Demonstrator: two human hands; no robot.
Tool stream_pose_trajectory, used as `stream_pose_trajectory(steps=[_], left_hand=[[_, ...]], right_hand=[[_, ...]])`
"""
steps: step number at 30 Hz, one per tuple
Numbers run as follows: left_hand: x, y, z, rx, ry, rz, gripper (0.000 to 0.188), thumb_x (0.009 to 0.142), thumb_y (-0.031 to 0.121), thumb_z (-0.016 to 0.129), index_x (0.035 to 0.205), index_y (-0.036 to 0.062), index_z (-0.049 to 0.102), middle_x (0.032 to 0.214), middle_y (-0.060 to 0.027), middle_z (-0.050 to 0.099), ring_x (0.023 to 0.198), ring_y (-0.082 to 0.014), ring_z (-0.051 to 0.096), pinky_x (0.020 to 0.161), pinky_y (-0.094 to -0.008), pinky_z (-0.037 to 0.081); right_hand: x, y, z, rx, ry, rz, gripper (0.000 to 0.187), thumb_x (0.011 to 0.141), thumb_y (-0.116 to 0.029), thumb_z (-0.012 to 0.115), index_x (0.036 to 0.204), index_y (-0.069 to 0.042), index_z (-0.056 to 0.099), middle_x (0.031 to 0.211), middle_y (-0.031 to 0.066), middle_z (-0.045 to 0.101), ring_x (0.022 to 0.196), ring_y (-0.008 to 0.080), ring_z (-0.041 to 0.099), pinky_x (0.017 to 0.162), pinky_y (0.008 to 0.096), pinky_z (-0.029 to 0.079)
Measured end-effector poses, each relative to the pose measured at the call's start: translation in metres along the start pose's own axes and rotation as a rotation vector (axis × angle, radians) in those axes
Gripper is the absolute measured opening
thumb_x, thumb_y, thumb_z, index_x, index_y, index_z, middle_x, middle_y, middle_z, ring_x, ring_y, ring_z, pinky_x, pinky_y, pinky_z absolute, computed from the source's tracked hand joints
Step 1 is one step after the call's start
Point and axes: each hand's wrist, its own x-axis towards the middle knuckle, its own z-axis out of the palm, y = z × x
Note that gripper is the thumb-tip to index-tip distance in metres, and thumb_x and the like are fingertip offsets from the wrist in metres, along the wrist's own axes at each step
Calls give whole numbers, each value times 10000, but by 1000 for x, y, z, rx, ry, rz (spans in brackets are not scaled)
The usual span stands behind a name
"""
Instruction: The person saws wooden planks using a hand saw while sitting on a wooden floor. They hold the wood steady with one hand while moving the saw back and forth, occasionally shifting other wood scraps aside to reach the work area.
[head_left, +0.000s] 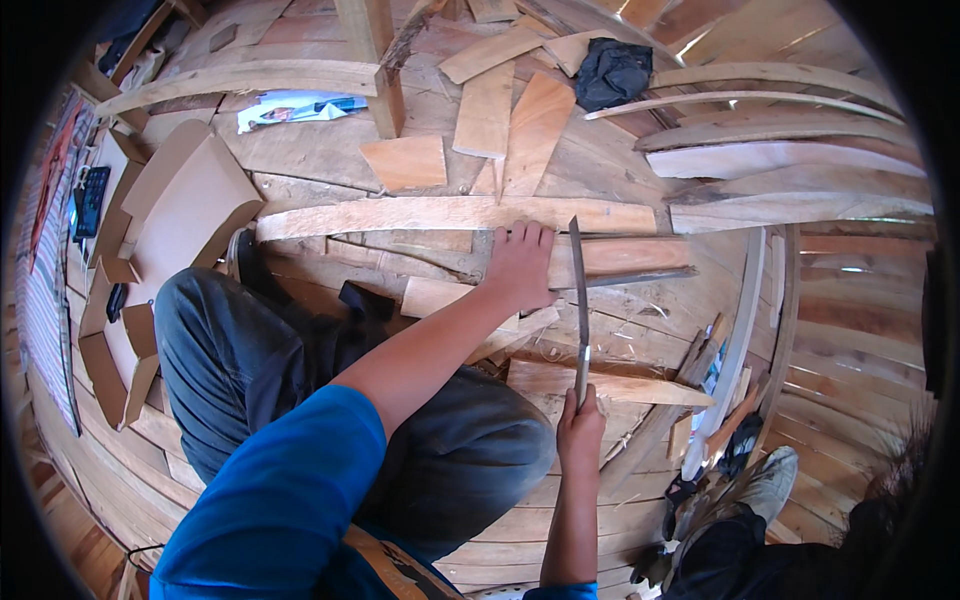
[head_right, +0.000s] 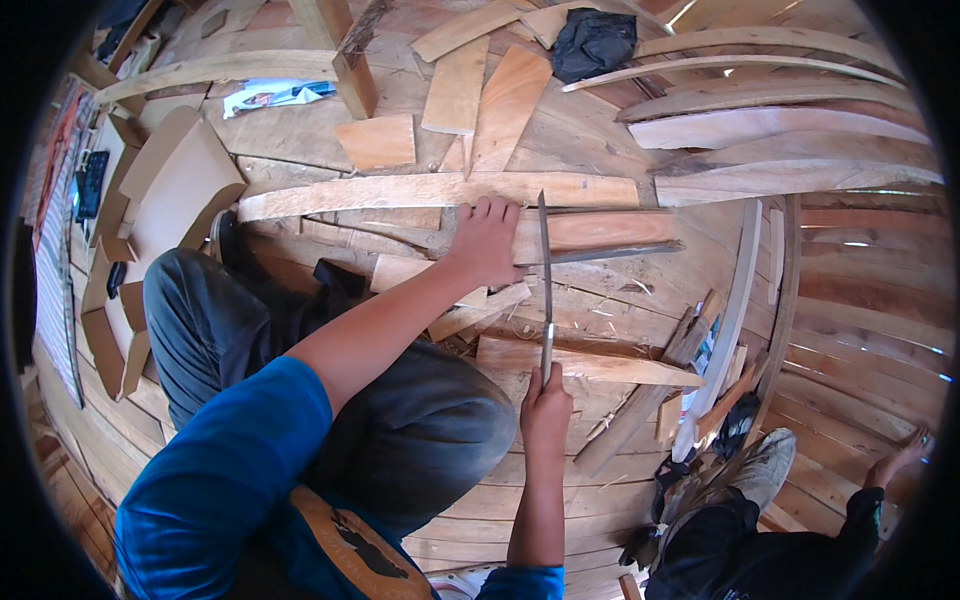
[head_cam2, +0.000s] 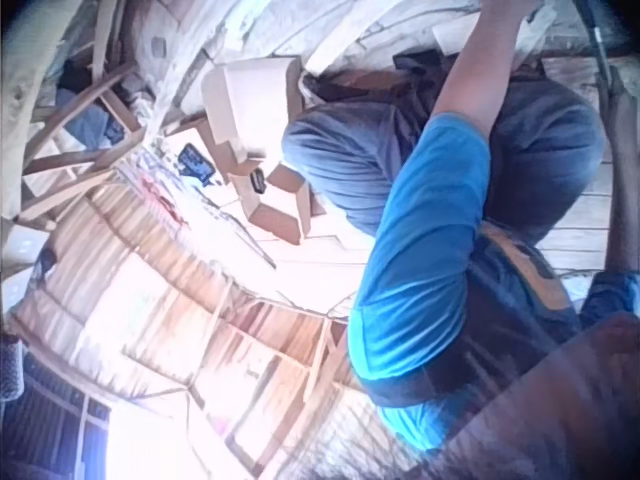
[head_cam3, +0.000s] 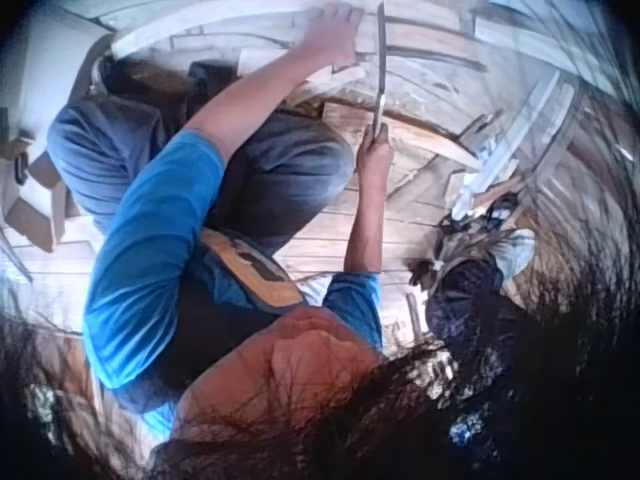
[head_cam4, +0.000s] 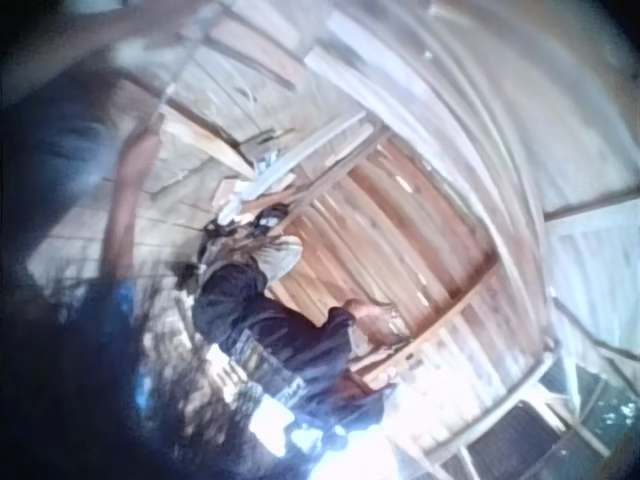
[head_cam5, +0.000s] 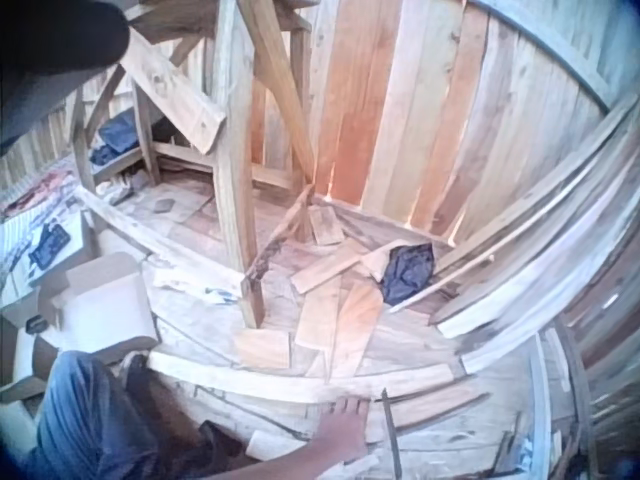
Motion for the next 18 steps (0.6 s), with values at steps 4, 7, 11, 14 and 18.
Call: stream_pose_trajectory(steps=[4,7,11,14,18], left_hand=[[2,9,-3,6,-76,-20,889,617,488,780,1293,23,438,1221,-137,481,1186,-282,422,985,-465,304],[4,5,-5,-37,-99,-59,883,621,481,776,1295,21,439,1219,-140,482,1186,-287,421,988,-465,302],[0,-2,-3,-3,-53,-29,871,633,470,768,1298,14,437,1218,-148,481,1189,-295,418,991,-459,303],[-1,0,-5,-14,-59,-1,865,637,466,767,1295,12,437,1219,-155,478,1194,-296,414,993,-455,302],[0,5,-3,19,-67,2,868,630,470,773,1287,12,441,1220,-158,476,1192,-291,412,991,-452,303]], right_hand=[[35,-3,10,-53,25,-30,162,967,-200,526,979,-39,517,640,269,578,624,477,583,513,537,427],[30,-2,5,-13,15,-40,160,971,-197,519,995,-39,523,638,269,574,616,478,581,510,533,416],[-10,7,-9,16,-25,-18,172,968,-191,531,1025,-29,536,639,260,573,611,466,585,507,509,408],[-14,12,-5,7,6,-20,176,967,-194,536,1031,-30,537,629,259,571,606,467,584,495,514,396],[33,5,15,25,73,-98,182,971,-202,524,1009,-23,535,639,262,567,615,477,572,511,519,395]])
